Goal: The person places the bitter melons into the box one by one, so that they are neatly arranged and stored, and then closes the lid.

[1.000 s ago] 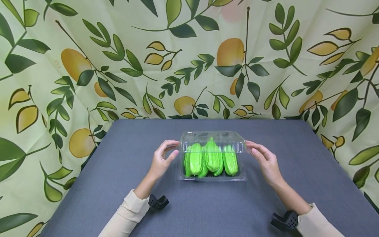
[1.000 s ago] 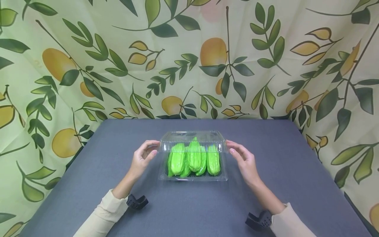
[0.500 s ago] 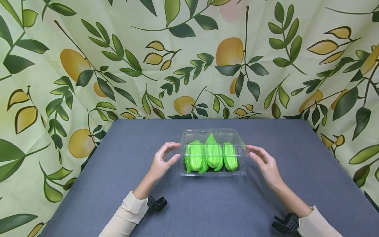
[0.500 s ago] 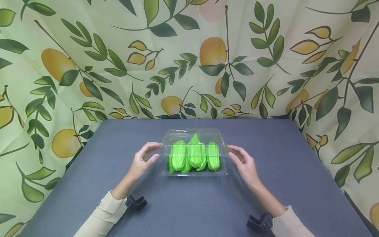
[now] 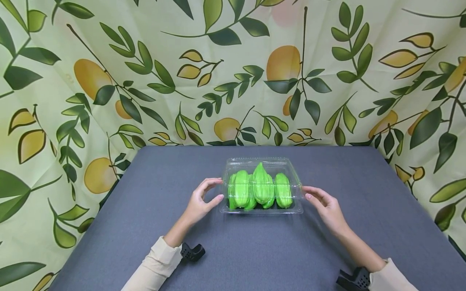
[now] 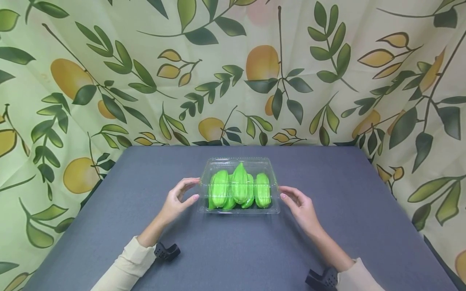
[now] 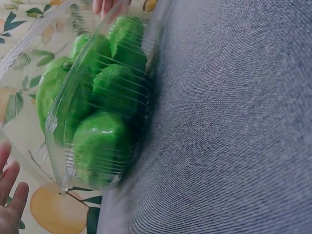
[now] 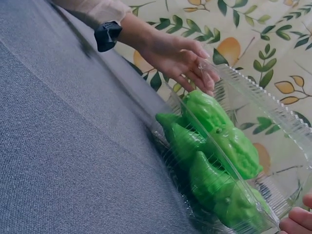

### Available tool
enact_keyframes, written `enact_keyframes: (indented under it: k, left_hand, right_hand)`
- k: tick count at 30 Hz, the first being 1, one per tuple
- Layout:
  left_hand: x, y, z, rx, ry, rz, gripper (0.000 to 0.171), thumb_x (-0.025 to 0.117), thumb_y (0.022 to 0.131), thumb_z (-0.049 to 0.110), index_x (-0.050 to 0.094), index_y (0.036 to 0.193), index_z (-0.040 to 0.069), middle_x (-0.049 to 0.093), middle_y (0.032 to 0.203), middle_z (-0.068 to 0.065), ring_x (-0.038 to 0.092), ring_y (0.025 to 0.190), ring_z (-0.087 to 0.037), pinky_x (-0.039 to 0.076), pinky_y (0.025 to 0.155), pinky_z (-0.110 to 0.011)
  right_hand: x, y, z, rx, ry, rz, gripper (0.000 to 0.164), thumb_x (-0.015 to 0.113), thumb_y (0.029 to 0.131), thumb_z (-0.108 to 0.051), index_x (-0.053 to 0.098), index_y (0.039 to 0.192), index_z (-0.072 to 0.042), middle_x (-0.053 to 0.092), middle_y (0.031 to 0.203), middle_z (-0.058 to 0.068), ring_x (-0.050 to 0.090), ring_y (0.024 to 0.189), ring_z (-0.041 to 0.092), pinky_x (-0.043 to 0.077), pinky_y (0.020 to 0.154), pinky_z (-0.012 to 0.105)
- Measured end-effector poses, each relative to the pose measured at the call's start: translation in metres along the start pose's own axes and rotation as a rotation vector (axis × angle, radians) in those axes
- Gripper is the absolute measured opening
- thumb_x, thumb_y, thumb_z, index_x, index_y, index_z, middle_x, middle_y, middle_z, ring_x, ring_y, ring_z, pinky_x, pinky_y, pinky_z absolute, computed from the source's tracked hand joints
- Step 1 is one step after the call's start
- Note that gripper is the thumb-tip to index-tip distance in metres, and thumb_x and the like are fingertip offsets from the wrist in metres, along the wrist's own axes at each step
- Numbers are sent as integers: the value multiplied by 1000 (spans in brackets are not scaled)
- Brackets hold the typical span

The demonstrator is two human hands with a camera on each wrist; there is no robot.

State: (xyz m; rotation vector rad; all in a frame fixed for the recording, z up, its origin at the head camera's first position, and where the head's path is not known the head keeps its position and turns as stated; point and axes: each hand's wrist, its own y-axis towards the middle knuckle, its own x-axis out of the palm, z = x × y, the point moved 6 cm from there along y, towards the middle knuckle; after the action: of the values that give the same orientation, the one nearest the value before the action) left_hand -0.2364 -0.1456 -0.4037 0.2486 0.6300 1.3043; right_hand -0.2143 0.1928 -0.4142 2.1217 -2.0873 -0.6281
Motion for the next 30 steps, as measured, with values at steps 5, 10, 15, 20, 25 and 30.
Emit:
enact_keyframes:
  k: [5, 10, 15, 20, 25, 30]
  left_hand:
    - [2, -2, -2, 3, -6, 3, 40, 64, 83, -7, 54, 122, -9, 55, 123, -29, 48, 119, 8, 36, 109, -10]
    - [3, -4, -3, 12, 5, -3, 40, 65, 83, -7, 55, 121, -9, 55, 122, -28, 48, 119, 7, 36, 110, -10]
    - [4, -6, -6, 0, 37, -7, 40, 67, 82, -5, 56, 121, -6, 57, 121, -25, 49, 119, 6, 36, 110, -12]
    - [4, -7, -7, -7, 54, -6, 42, 70, 81, -4, 57, 120, -5, 58, 120, -23, 50, 118, 5, 37, 110, -12]
    - [5, -8, -8, -18, 54, -8, 43, 73, 79, -4, 58, 119, -5, 59, 119, -23, 50, 118, 6, 37, 109, -11]
    - [5, -9, -10, -31, 70, -10, 45, 75, 77, -3, 58, 119, -5, 60, 118, -22, 51, 116, 5, 39, 108, -12]
  right_hand:
    - [0, -1, -1, 2, -7, -16, 26, 52, 96, -1, 55, 114, 18, 64, 105, -30, 59, 99, -16, 45, 85, 1]
    - [2, -2, 0, 6, 14, -31, 26, 53, 96, 0, 55, 114, 18, 64, 105, -29, 60, 99, -15, 47, 84, 2]
    - [2, -4, 4, -4, 60, -36, 23, 54, 94, 3, 56, 113, 17, 66, 106, -26, 61, 99, -13, 48, 84, 3]
    - [3, -7, 7, -8, 44, -38, 23, 55, 93, 4, 55, 112, 17, 65, 106, -27, 61, 99, -14, 47, 84, 2]
    - [4, -9, 8, -8, 45, -41, 25, 56, 92, 5, 54, 112, 19, 64, 107, -27, 60, 100, -14, 47, 84, 2]
    - [4, -10, 12, 10, 59, -44, 28, 58, 91, 5, 52, 113, 21, 64, 108, -26, 60, 101, -13, 47, 86, 2]
